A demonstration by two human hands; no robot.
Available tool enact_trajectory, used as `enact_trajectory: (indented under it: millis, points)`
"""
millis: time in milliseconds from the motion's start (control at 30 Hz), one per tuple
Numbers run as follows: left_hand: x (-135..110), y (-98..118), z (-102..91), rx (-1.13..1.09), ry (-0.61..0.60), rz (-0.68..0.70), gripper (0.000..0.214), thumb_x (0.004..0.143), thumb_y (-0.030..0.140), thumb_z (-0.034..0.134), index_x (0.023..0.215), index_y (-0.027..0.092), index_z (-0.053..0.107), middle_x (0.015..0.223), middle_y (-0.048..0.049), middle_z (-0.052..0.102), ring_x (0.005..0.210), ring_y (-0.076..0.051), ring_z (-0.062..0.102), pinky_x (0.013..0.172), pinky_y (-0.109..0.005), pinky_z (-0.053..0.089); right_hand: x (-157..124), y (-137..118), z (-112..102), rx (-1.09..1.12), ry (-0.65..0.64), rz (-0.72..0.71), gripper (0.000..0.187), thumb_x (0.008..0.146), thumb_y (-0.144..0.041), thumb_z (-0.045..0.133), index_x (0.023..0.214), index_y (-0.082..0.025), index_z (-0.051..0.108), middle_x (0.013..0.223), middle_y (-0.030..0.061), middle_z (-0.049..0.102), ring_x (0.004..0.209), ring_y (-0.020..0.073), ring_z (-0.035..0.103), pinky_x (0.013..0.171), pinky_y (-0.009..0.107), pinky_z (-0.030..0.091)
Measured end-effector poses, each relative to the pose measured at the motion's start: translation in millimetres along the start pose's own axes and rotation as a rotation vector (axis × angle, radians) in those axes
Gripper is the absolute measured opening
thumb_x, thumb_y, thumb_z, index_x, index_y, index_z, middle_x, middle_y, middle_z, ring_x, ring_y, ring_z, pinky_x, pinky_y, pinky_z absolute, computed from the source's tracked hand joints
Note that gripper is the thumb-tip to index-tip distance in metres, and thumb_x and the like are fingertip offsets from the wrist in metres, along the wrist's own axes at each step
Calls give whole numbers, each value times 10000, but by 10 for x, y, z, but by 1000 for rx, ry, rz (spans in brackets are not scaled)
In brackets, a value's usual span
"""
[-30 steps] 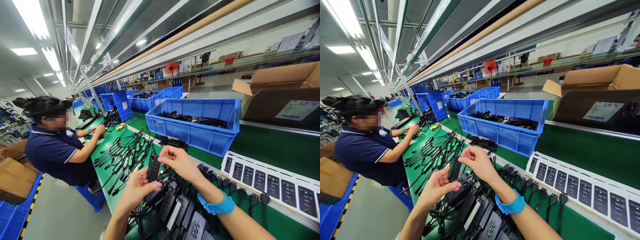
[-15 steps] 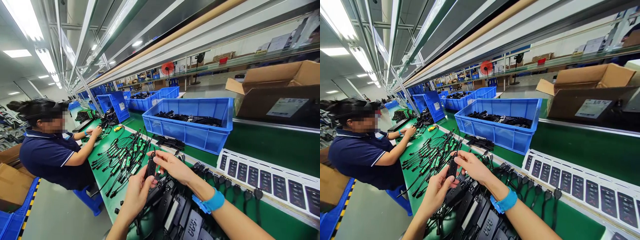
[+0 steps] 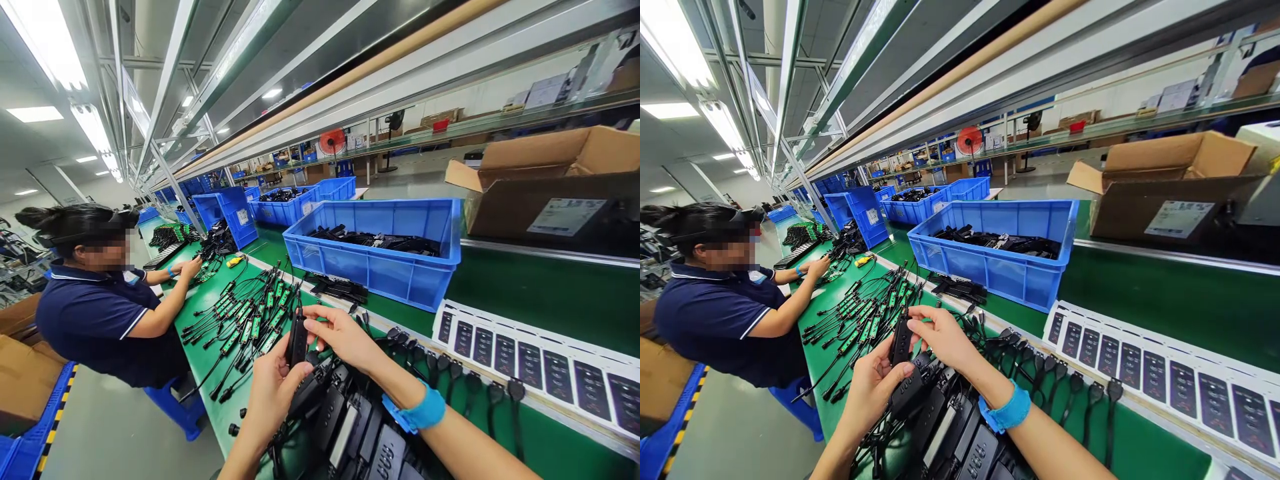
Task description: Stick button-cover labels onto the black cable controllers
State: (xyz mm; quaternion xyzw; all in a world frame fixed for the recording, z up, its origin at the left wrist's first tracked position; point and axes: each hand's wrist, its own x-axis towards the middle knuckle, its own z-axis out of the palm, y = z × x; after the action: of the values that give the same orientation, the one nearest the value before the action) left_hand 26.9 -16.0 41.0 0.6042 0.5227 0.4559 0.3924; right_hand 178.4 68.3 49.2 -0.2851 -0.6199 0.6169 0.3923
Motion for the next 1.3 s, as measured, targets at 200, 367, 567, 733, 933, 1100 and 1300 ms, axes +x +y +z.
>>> enact_trajectory:
  millis: [200, 367, 567, 733, 933, 1100, 1300]
  points:
    - [3, 25, -5, -61, 14, -29, 454, 787, 333, 679, 1202, 164, 599, 1016, -47, 682, 848, -161, 585, 730, -216, 470, -7, -24, 21, -51, 76, -52, 411, 764, -432, 603, 1027, -118, 631, 696, 14, 585, 552, 133, 565, 521, 265, 474]
    - [-7, -15, -7, -45, 13, -37, 430, 793, 348, 670, 1178, 162, 620, 930, -25, 667, 727, -129, 539, 669, -212, 462, -2, 4, 30, -50, 100, -68, 401, 760, -404, 614, 1050, -126, 619, 738, 13, 585, 571, 133, 592, 523, 266, 496]
    - [17, -71, -12, -115, 22, -64, 491, 776, 399, 686, 1193, 148, 615, 850, -28, 639, 684, -134, 535, 672, -249, 496, 5, 17, 33, 1, 127, -89, 278, 734, -357, 652, 926, -162, 607, 716, -3, 570, 605, 150, 611, 506, 261, 486]
    - [34, -64, -15, -198, -5, -115, 529, 722, 415, 738, 1155, 128, 636, 845, -41, 636, 684, -138, 559, 684, -267, 510, 2, 2, 28, -60, 137, -121, 167, 752, -339, 635, 750, -175, 604, 648, 16, 601, 610, 163, 599, 514, 270, 478]
    - [34, -49, -15, -240, 4, -115, 535, 700, 399, 765, 1153, 139, 643, 870, -44, 648, 733, -143, 574, 691, -250, 505, 11, 12, 11, -58, 142, -98, 185, 748, -352, 638, 745, -171, 600, 644, 14, 597, 594, 160, 589, 511, 277, 480]
    - [25, -51, -23, -255, -18, -150, 577, 694, 413, 771, 1177, 130, 631, 896, -68, 666, 728, -150, 589, 699, -268, 512, 21, 15, 2, -19, 157, -94, 202, 733, -363, 655, 747, -169, 601, 648, 10, 598, 615, 160, 598, 518, 267, 471]
    - [2, -61, -7, -176, 5, -131, 541, 771, 425, 693, 1220, 137, 601, 979, -85, 679, 744, -154, 612, 720, -289, 541, 22, 46, 21, -4, 134, -66, 267, 722, -397, 684, 811, -176, 563, 703, 0, 572, 632, 159, 611, 516, 259, 469]
